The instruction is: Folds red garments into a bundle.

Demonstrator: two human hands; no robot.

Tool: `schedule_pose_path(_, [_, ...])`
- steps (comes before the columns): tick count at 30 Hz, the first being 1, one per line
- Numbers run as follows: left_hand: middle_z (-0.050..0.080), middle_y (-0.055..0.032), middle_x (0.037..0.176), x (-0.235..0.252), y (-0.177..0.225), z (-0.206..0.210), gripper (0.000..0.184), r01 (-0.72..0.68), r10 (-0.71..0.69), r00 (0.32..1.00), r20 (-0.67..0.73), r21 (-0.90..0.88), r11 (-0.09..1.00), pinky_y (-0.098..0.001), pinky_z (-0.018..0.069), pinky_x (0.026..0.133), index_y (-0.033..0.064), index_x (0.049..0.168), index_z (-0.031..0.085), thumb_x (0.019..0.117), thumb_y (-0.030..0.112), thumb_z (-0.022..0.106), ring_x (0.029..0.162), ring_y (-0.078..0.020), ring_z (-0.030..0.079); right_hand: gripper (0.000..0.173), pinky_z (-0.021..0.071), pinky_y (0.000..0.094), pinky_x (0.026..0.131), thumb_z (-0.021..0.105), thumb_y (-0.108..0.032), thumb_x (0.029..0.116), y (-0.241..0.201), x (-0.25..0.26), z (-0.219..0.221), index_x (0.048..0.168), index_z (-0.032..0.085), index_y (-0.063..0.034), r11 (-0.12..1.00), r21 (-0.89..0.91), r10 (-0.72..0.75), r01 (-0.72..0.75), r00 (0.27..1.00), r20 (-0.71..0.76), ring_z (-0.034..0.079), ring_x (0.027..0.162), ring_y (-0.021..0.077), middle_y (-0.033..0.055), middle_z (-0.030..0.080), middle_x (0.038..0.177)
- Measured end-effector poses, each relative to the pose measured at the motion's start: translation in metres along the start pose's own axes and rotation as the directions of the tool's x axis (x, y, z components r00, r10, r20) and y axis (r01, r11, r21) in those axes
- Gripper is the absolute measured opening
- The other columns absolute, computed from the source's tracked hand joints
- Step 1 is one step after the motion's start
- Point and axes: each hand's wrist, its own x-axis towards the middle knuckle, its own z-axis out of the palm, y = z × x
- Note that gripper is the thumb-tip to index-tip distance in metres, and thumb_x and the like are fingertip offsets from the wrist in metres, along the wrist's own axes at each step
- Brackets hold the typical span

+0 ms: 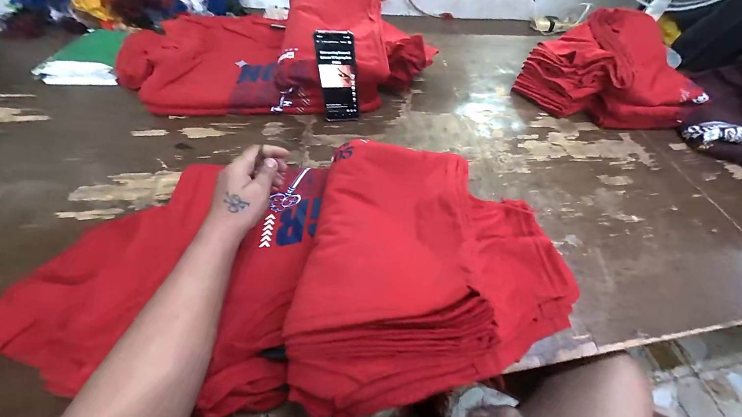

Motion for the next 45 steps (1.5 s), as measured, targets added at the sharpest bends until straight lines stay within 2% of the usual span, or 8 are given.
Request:
schedule_pose_path(3, [0.067,-0.0070,0.097,-0.036,0.090,-0.001,0.040,-0.292,0.290,0.954,0.072,0.016,0.956,-0.0309,0.0519,0.066,0.0022,0.120,0.066,0.1063,0.032,0.043,0.072,-0.0094,0.059,0.042,0.0433,0.0612,0.108,0.067,-0.024,0.0989,0.042,0.018,0.034,0.135,0.063,-0.0027,0.899,-0.273,0.405,-0.341,0.886,0.225,0.061,0.124,0.0448,0.0266,0.065,0.130])
schedule_pose_path(8, [0.070,-0.0082,0.089,-0.078,0.158,0.032,0.038,-0.550,0.499,0.662,0.560,-0.090,0.830,-0.0397,0.0554,0.069,0.0072,0.102,0.074,0.0953,0.043,0.065,0.079,-0.0195,0.067,0.020,0.0604,0.0458,0.066,0.067,-0.024,0.0962,0.016,0.016,-0.001,0.090,0.076,-0.0070,0.956,-0.291,-0.093,0.037,0.979,-0.181,0.073,0.070,0.0249,0.0105,0.073,0.076])
schedule_pose_path(14, [0.057,0.0087,0.071,-0.074,0.142,0.036,0.027,-0.276,0.368,0.855,0.364,-0.282,0.919,-0.0138,0.0418,0.062,0.0065,0.086,0.068,0.1035,0.022,0.054,0.066,0.0063,0.050,0.030,0.0521,0.0252,0.072,0.054,-0.037,0.1062,-0.048,0.026,-0.079,0.100,0.069,-0.0119,0.824,-0.472,-0.542,0.314,0.680,-0.494,0.062,0.077,0.0113,0.0032,0.063,0.081])
schedule_pose_path(23, [0.053,0.0073,0.069,-0.083,0.136,0.031,0.026,-0.234,0.312,0.915,0.256,-0.294,0.927,-0.0153,0.0396,0.060,0.0034,0.087,0.065,0.1029,0.019,0.052,0.063,0.0042,0.047,0.028,0.0445,0.0477,0.113,0.053,-0.025,0.1055,-0.059,0.110,-0.099,0.097,0.069,-0.0039,0.818,-0.314,-0.575,0.483,0.701,-0.421,0.069,0.113,0.0267,0.0137,0.074,0.106])
schedule_pose_path(32, [0.075,-0.0028,0.098,-0.091,0.144,0.034,0.046,-0.319,0.586,0.770,0.253,-0.643,0.696,-0.0148,0.0507,0.064,0.0045,0.117,0.069,0.1115,0.037,0.037,0.072,0.0022,0.062,0.037,0.0602,0.0305,0.083,0.054,-0.043,0.1058,-0.091,0.052,-0.100,0.083,0.061,-0.0148,0.759,-0.230,-0.613,0.610,0.548,-0.569,0.067,0.078,0.0073,-0.0032,0.062,0.075])
schedule_pose_path(37, [0.076,0.0007,0.098,-0.105,0.110,0.007,0.036,-0.274,0.224,0.960,-0.165,-0.697,0.663,-0.0178,0.0559,0.064,0.0133,0.110,0.072,0.1093,0.036,0.045,0.074,-0.0039,0.069,0.068,0.0517,0.0465,0.103,0.042,-0.067,0.1001,-0.115,0.125,-0.101,0.133,0.064,-0.0123,0.752,-0.540,-0.626,0.379,0.666,-0.405,0.065,0.118,0.0315,0.0178,0.069,0.124])
schedule_pose_path(42, [0.070,0.0049,0.089,-0.154,0.078,-0.018,0.039,0.233,-0.204,0.969,0.137,-0.253,0.939,-0.0233,0.0540,0.053,0.0018,0.136,0.055,0.1094,0.022,0.035,0.063,-0.0033,0.064,0.053,0.0518,0.0433,0.065,0.044,-0.055,0.1035,-0.069,0.128,-0.073,0.095,0.068,-0.0087,0.701,-0.669,-0.564,0.247,0.766,-0.309,0.064,0.071,0.0283,0.0083,0.063,0.075])
schedule_pose_path(45, [0.070,0.0027,0.094,-0.174,0.080,-0.010,0.040,0.278,-0.243,0.951,0.192,-0.184,0.943,-0.0220,0.0507,0.050,0.0061,0.141,0.055,0.1083,0.021,0.038,0.058,-0.0018,0.059,0.045,0.0526,0.0392,0.076,0.048,-0.048,0.1051,-0.049,0.115,-0.064,0.096,0.068,-0.0086,0.724,-0.637,-0.619,0.264,0.657,-0.431,0.065,0.081,0.0250,0.0091,0.066,0.081])
